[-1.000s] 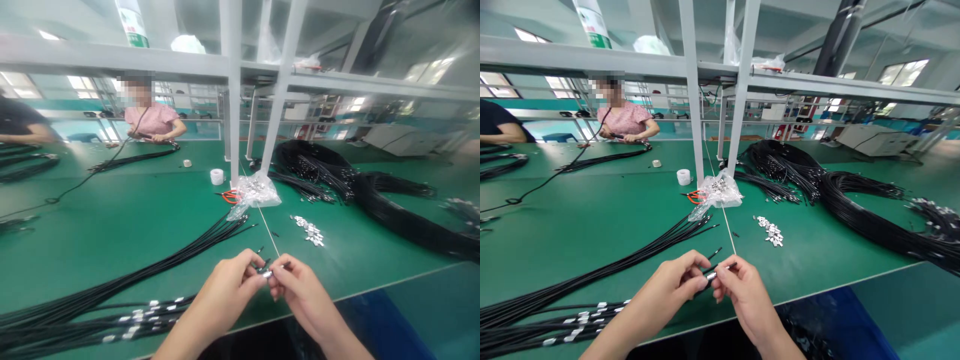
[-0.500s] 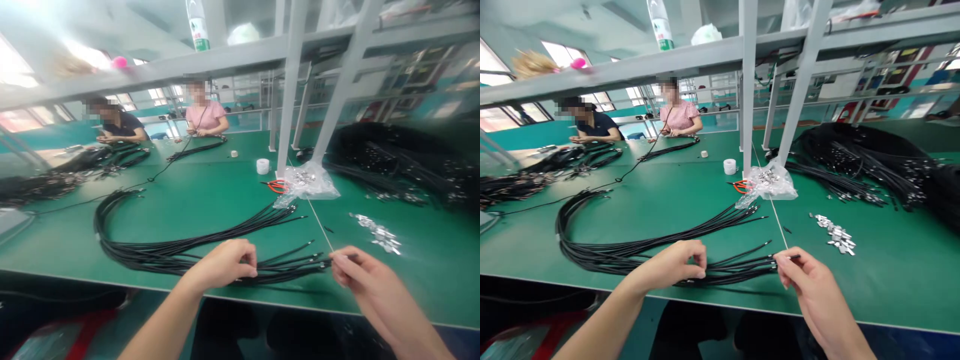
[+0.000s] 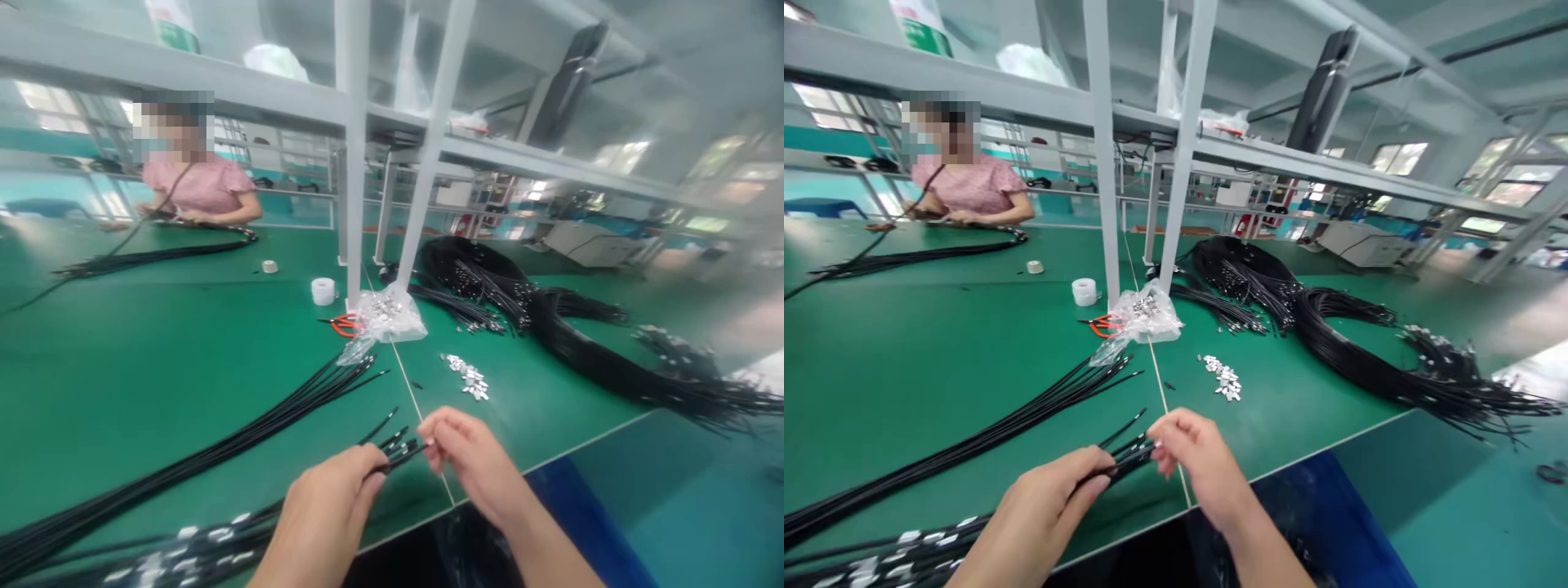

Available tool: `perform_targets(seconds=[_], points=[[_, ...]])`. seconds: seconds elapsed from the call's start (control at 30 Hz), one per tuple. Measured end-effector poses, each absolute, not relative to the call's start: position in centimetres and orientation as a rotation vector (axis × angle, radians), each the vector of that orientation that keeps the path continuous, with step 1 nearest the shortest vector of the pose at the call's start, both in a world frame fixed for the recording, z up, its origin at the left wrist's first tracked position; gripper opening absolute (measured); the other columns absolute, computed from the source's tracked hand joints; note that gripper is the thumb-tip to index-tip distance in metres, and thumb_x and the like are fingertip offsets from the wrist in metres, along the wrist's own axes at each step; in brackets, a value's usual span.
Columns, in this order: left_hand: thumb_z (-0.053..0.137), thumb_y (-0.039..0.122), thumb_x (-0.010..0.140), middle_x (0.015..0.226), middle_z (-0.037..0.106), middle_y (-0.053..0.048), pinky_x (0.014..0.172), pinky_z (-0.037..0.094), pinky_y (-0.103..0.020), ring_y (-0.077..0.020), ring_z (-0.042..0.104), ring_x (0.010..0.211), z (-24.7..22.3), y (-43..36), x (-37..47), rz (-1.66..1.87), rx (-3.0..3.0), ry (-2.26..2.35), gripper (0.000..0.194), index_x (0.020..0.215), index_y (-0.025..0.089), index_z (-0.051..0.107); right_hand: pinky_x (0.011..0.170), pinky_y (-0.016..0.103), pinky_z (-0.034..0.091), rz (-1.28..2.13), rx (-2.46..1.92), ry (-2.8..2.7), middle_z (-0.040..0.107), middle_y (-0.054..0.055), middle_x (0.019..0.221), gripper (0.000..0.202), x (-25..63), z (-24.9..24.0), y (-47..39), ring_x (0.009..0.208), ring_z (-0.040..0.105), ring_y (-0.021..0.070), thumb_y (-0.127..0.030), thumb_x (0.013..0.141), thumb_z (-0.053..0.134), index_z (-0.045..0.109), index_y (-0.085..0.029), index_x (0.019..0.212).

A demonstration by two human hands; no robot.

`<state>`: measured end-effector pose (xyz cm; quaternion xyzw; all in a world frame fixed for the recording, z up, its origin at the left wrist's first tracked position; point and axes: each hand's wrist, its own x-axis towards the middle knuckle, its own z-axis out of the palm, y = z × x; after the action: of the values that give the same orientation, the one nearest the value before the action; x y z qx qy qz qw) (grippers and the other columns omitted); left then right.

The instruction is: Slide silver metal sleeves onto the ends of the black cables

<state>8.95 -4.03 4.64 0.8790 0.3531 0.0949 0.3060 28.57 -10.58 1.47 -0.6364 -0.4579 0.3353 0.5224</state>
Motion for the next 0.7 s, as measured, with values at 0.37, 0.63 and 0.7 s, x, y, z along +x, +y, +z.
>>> perform_targets(seconds=[0.37, 0.63, 0.7], points=[[0.04, 0.026, 0.087, 0.089, 0.066, 0.004, 0.07, 0.042, -0.021, -0.0144, 0.061, 0.081, 4.4, -4.2, 8.9, 0.274, 2.357, 0.972, 0.02, 0.09, 0.03, 0.06, 0.074, 0.03, 0.033, 0.27, -2.0, -1.164, 0.048, 0.001, 0.068, 0.015, 39.7, -1.7, -6.8, 0.076, 0.049, 0.0183, -0.007, 0.063, 0.057, 0.052, -0.02, 0.056], [0.041, 0.024, 0.086, 0.095, 0.065, 0.003, 0.071, 0.045, -0.022, -0.0149, 0.062, 0.082, 5.4, -4.6, 9.9, 0.411, 2.317, 0.873, 0.025, 0.103, 0.032, 0.058, 0.065, 0.03, 0.041, 0.647, -1.664, -1.041, 0.056, 0.003, 0.076, 0.019, 35.3, 0.7, -8.9, 0.065, 0.055, 0.0161, -0.037, 0.085, 0.044, 0.05, -0.019, 0.084], [0.038, 0.023, 0.088, 0.093, 0.065, 0.002, 0.068, 0.045, -0.022, -0.0149, 0.062, 0.08, 5.7, -4.9, 10.3, 0.431, 2.347, 0.848, 0.03, 0.106, 0.034, 0.059, 0.062, 0.028, 0.042, 0.762, -1.554, -1.011, 0.054, 0.001, 0.073, 0.021, 33.2, 1.2, -9.8, 0.062, 0.054, 0.0145, -0.039, 0.085, 0.044, 0.049, -0.019, 0.087]])
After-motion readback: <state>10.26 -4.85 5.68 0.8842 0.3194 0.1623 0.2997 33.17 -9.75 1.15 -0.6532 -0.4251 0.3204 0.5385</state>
